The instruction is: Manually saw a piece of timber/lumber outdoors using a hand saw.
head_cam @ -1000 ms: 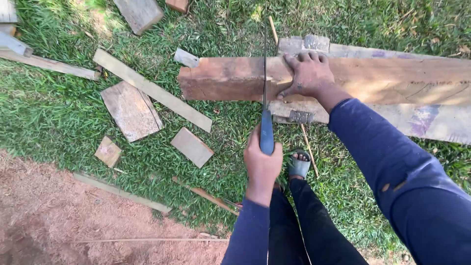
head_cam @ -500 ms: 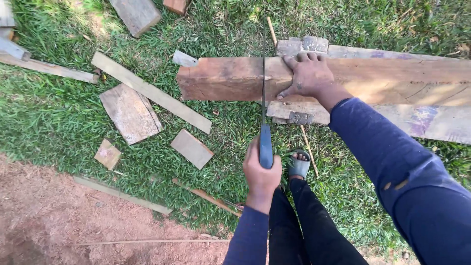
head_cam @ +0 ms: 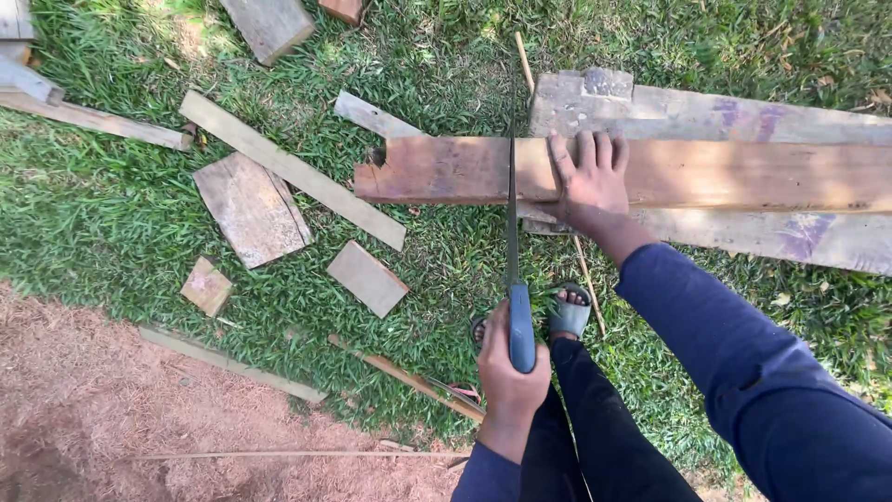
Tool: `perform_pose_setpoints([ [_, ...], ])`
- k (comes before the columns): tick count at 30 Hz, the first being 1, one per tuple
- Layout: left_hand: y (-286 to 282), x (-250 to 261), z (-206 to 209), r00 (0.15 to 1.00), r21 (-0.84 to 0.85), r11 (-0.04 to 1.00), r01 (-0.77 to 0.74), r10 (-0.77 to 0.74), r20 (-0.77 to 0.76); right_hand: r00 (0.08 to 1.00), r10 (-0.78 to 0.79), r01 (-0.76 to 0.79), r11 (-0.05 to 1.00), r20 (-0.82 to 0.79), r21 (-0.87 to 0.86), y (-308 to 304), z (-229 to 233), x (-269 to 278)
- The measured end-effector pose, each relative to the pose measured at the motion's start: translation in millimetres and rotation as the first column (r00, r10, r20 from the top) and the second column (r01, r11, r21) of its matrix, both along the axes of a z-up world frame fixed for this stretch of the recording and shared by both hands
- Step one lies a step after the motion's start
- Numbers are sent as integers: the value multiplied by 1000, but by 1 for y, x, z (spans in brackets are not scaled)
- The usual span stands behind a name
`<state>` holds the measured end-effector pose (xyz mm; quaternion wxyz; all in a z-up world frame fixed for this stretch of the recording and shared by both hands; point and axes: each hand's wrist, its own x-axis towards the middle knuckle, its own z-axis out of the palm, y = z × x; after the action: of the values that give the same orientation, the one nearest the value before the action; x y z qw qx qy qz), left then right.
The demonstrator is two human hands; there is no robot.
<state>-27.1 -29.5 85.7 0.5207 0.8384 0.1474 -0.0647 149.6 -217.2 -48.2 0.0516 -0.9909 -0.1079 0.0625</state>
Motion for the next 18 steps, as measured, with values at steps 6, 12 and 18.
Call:
perform_pose_setpoints([
  [6,25,-33,-57,994,-19,998,59,-57,90,999,-42,41,999,18,19,7,-4,-14],
  [12,27,-14,-81,997,-74,994,82,-81,14,995,-90,90,996,43,21,14,-4,-2],
  [18,44,-7,-105,981,-83,985,152,-141,132,999,47,-48,994,22,94,0,-20,25],
])
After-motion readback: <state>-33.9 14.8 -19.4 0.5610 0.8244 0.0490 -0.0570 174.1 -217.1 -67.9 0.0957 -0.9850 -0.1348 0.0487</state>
